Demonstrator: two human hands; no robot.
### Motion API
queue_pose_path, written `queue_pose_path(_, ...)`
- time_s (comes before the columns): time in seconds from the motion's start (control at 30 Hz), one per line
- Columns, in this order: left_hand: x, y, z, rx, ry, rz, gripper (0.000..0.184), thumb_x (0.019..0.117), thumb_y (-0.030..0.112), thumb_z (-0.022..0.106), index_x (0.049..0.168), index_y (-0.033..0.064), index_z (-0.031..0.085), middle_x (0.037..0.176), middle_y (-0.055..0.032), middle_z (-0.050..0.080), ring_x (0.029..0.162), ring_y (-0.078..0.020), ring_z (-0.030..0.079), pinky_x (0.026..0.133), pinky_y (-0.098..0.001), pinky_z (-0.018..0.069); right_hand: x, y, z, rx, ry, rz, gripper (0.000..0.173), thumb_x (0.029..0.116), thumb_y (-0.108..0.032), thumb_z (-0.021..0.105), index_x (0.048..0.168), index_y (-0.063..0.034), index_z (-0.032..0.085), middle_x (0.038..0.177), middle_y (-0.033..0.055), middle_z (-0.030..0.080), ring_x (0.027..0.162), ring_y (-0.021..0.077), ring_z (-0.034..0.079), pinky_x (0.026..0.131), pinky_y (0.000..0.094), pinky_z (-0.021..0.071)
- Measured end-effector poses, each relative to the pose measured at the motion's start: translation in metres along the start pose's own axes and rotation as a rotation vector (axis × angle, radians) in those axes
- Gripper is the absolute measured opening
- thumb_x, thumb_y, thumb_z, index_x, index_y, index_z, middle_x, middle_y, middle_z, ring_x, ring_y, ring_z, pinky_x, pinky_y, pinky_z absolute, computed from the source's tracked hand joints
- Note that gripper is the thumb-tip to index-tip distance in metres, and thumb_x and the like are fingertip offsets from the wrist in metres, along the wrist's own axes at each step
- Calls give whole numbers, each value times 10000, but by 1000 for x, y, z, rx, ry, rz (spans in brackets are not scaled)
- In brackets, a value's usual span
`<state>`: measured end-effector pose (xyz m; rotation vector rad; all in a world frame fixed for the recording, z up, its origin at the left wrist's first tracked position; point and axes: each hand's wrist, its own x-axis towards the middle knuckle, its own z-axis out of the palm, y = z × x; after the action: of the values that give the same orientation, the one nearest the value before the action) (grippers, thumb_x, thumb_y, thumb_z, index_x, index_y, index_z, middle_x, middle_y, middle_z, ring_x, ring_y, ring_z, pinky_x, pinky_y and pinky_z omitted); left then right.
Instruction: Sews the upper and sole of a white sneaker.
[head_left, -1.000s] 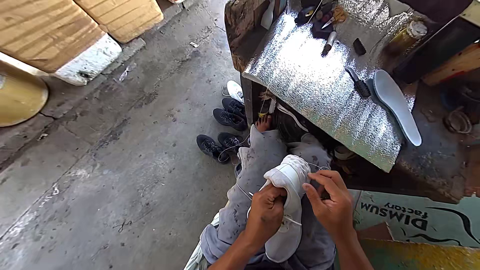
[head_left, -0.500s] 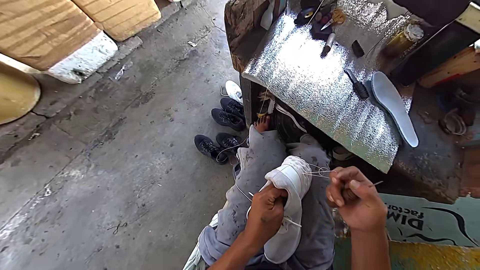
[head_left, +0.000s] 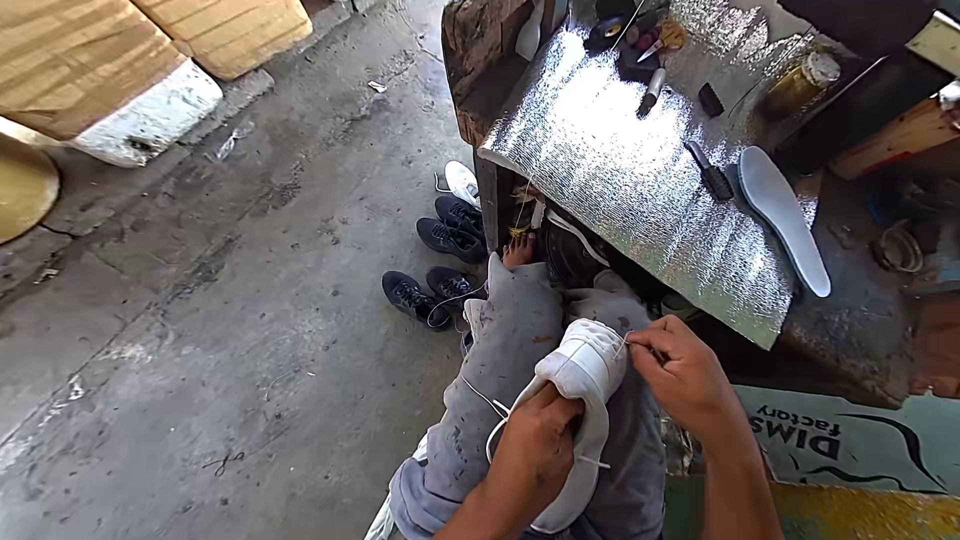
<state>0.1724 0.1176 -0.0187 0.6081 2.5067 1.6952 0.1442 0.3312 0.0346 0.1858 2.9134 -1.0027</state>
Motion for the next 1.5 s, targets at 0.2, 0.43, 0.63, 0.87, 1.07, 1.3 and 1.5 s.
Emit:
queue_pose_path(0.2,3,-9,-6,25,-31,-18,215,917,11,554,905,84,756,969,-50,741,934,-106,711,839,-264,589,-40,44,-5,730,4,-228,232,1040,-355,558,996,-226,746,1449,-32,547,654,-51,583,543,136,516)
queue_pose_path(0.43,4,-18,-15,42,-121,-69,205,944,26,539,899,70,735,1004,-64,732,959,-112,703,860,-268,580,-73,183,-43,-244,-234,468,258,1053,-156,537,1168,-33,732,1318,190,652,1154,353,659,957,616,520)
queue_pose_path(0.63,6,-16,-4,61,-118,-49,202,933,2,543,926,55,738,1038,-91,731,993,-150,707,887,-301,584,-46,36,-2,32,134,-58,732,947,-572,643,1429,-29,548,1450,172,563,708,102,600,553,282,496)
queue_pose_path(0.87,-69,-52,-86,377,74,-52,222,939,30,505,914,50,725,1110,-97,719,1001,-163,712,837,-304,607,-25,-8,32,-148,64,7,772,880,-659,656,1406,-95,618,805,11,643,621,178,576,549,420,512)
queue_pose_path(1.07,-70,-46,-107,-174,-60,74,297,986,92,466,722,147,590,1427,9,621,1369,-196,534,1144,-399,452,-15,-16,7,-111,-26,65,330,977,-409,645,1063,-114,762,914,57,674,765,189,642,673,457,546)
queue_pose_path(1.3,-10,-24,-90,-430,-86,115,193,998,82,509,890,84,670,956,-20,698,952,-102,677,884,-300,574,7,-19,-7,796,-166,-78,159,1026,-233,616,984,-110,709,915,-13,743,554,-9,568,501,168,491)
queue_pose_path(1.5,7,-20,-68,590,-37,84,329,1005,147,498,1221,151,747,1134,-75,744,956,-277,710,763,-471,544,5,-60,6,-429,-190,22,815,747,-731,752,1154,-28,681,1098,189,650,828,355,681,687,564,552)
